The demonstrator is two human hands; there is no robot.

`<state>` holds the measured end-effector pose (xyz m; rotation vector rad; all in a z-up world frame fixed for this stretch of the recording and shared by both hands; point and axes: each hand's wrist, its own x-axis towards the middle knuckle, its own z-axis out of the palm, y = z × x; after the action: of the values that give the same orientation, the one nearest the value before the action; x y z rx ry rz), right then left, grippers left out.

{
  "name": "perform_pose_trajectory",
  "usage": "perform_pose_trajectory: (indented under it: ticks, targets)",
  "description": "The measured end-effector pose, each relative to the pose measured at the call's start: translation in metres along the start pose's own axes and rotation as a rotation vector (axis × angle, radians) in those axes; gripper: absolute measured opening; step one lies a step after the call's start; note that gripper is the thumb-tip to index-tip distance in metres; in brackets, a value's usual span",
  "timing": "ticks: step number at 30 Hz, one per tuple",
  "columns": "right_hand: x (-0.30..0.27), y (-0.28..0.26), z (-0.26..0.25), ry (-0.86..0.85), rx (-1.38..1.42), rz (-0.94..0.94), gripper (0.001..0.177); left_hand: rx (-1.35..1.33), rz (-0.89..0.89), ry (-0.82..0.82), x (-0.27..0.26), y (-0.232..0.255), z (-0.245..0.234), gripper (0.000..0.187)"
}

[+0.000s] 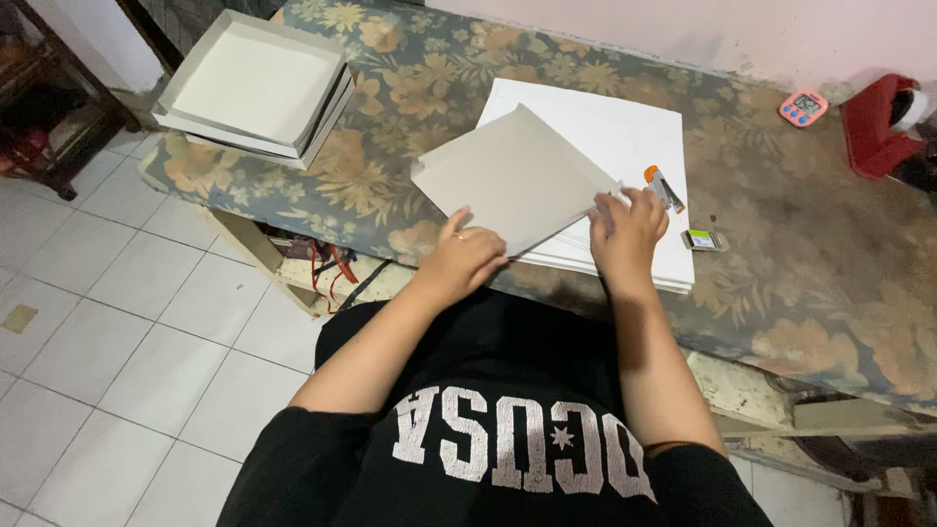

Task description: The person folds and presses along the edges of a flat cardboard piece and then uses a utility knife to trim or score portions of the material.

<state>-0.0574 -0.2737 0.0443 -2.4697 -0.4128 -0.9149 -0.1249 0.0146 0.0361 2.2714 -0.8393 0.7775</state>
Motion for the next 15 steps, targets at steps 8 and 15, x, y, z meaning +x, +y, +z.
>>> perform_pose_trajectory:
  ticks: [8,15]
  targets:
    - [-0.004,-0.066,-0.032,-0.343,0.337,-0.385,0.056,0.172,0.175,0.101,0.028,0.019,0.043,0.023]
    - [-0.015,-0.018,-0.026,-0.270,0.379,-0.335,0.026,0.033,0.199,0.033,0.036,0.008,0.037,0.028]
